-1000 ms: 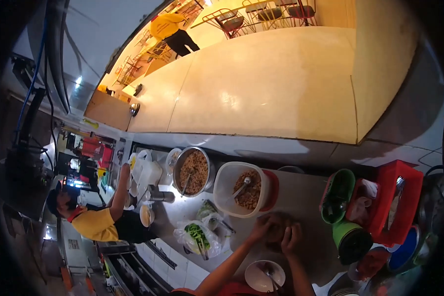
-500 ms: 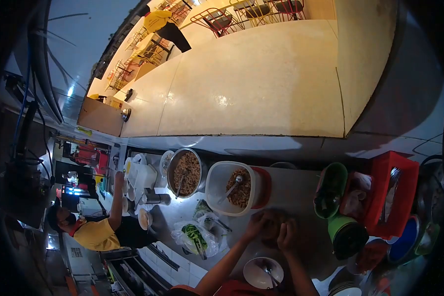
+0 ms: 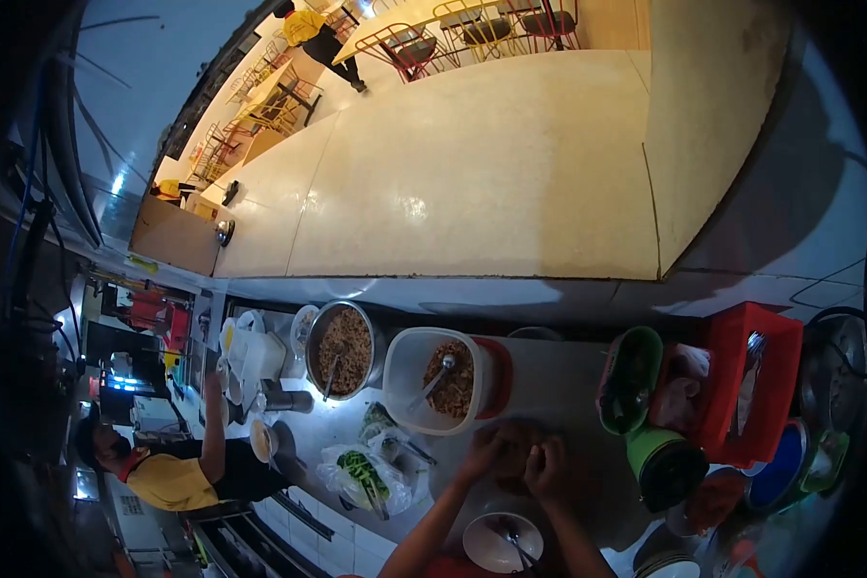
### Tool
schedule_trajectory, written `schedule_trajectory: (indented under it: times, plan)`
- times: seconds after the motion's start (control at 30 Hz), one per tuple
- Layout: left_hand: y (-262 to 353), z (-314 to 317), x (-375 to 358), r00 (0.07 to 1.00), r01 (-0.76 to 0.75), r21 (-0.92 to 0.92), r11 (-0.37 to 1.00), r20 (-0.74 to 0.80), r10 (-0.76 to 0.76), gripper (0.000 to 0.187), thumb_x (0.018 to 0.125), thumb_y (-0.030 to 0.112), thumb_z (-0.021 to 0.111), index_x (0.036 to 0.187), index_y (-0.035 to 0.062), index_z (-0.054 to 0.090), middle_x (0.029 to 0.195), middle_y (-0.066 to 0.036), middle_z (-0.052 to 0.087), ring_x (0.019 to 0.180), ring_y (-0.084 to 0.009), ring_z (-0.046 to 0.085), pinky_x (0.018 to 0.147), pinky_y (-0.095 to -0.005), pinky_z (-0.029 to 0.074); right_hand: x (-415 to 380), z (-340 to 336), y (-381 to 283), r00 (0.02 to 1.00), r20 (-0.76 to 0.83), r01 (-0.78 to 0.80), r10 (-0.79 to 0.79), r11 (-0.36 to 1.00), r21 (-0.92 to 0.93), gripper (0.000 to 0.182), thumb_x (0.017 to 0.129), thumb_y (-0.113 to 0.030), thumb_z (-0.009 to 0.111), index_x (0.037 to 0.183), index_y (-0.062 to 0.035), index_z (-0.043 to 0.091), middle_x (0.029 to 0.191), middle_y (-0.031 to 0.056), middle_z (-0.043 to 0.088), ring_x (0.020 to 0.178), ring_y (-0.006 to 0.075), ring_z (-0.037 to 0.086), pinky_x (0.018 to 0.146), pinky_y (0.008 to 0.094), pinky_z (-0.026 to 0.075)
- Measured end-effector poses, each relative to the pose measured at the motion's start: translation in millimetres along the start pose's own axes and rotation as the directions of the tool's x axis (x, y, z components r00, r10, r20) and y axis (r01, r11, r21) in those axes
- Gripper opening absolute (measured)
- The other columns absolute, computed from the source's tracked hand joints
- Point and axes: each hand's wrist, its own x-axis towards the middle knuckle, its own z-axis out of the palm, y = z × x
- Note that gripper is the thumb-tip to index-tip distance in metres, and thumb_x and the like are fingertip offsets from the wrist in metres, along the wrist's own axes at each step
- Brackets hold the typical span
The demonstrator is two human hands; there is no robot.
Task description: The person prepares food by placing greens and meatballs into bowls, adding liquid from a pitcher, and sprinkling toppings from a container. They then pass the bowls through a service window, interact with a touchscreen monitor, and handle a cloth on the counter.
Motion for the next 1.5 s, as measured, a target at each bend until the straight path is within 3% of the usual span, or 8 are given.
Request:
schedule_trajectory:
  times: [0.5,0.77,0.87,1.0,1.1,1.23,1.4,1.5]
  plan:
    - [22.1,-1.7,-8.5,0.986,-0.127,0.118,0.985,-0.091,0.138,0.026,0.09,0.018,0.055,0.105,-0.0017,0.063,0.102,-0.01,0.067,0.098,-0.0167,0.06,0.089,-0.0328,0.047,6.3,-10.1,-19.9,0.997,0.044,0.068,-0.064,0.994,-0.082,0.019,0.092,-0.014,0.048,0.082,0.001,0.051,0.082,0.0207,0.052,0.075,0.0392,0.053,0.068,0.0449,0.043]
    - [-28.0,28.6,9.1,0.955,-0.277,-0.163,0.947,-0.154,0.253,0.043,0.087,0.016,0.059,0.126,-0.0014,0.05,0.121,-0.015,0.058,0.113,-0.0238,0.056,0.097,-0.0351,0.044,12.3,-28.3,-13.5,0.98,0.197,0.021,-0.038,0.996,0.085,0.027,0.097,-0.019,0.047,0.083,0.0039,0.05,0.076,0.0196,0.052,0.069,0.0293,0.051,0.067,0.0394,0.042]
    - [7.7,26.6,-35.7,0.803,-0.52,0.089,0.85,-0.29,0.521,0.056,0.086,0.012,0.06,0.136,0.0009,0.037,0.131,-0.017,0.049,0.12,-0.0259,0.051,0.1,-0.0356,0.042,3.9,-20.2,14.8,0.981,0.141,0.108,-0.132,0.981,0.164,0.03,0.098,-0.022,0.047,0.088,0.0051,0.055,0.08,0.0178,0.058,0.072,0.0224,0.054,0.069,0.0364,0.044]
    - [31.2,23.2,-122.1,0.829,-0.521,-0.2,0.83,-0.352,0.436,0.06,0.085,0.005,0.06,0.138,0.0014,0.032,0.134,-0.017,0.047,0.122,-0.0279,0.05,0.102,-0.0369,0.041,-16.2,-20.4,55.7,0.989,0.143,0.038,-0.045,0.998,0.049,0.032,0.098,-0.024,0.047,0.093,0.0051,0.058,0.084,0.0157,0.062,0.076,0.0207,0.056,0.072,0.0347,0.045]
    - [29.6,6.3,-187.0,0.88,-0.475,-0.294,0.829,-0.166,0.445,0.059,0.086,-0.001,0.058,0.139,0.0038,0.032,0.135,-0.015,0.045,0.122,-0.0252,0.05,0.102,-0.038,0.042,-35.5,-27.5,33.5,0.993,0.112,0.037,-0.045,0.997,0.069,0.035,0.097,-0.026,0.047,0.092,0.0066,0.059,0.085,0.0203,0.061,0.078,0.0318,0.058,0.073,0.0403,0.045]
    - [-11.3,-7.6,-262.5,0.926,-0.37,-0.448,0.814,-0.251,0.283,0.056,0.089,0.002,0.058,0.138,0.006,0.033,0.135,-0.014,0.045,0.122,-0.0236,0.049,0.099,-0.0385,0.045,-52.7,-41.0,11.6,0.942,0.191,-0.293,0.277,0.954,0.058,0.036,0.096,-0.03,0.049,0.095,0.0045,0.061,0.088,0.0142,0.063,0.082,0.0243,0.059,0.074,0.0366,0.046]
    - [-57.3,-48.2,-315.5,0.905,-0.312,-0.378,0.872,-0.397,0.152,0.052,0.089,0.005,0.058,0.136,0.0041,0.036,0.131,-0.013,0.049,0.119,-0.0222,0.051,0.097,-0.0382,0.045,-49.1,-20.2,36.3,0.923,0.121,-0.383,0.365,0.843,0.378,0.031,0.095,-0.031,0.052,0.099,-0.0023,0.064,0.094,0.0054,0.065,0.083,0.018,0.06,0.072,0.0321,0.049]
    - [-29.3,-105.3,-304.7,0.767,-0.499,-0.153,0.853,-0.536,0.353,0.046,0.09,0.007,0.059,0.132,0.0027,0.042,0.129,-0.013,0.051,0.119,-0.0217,0.051,0.097,-0.0355,0.044,-21.9,-19.1,5.6,0.959,0.199,-0.267,0.202,0.877,0.4,0.027,0.095,-0.029,0.053,0.1,-0.0041,0.063,0.095,0.0047,0.064,0.081,0.0165,0.06,0.07,0.0313,0.05]
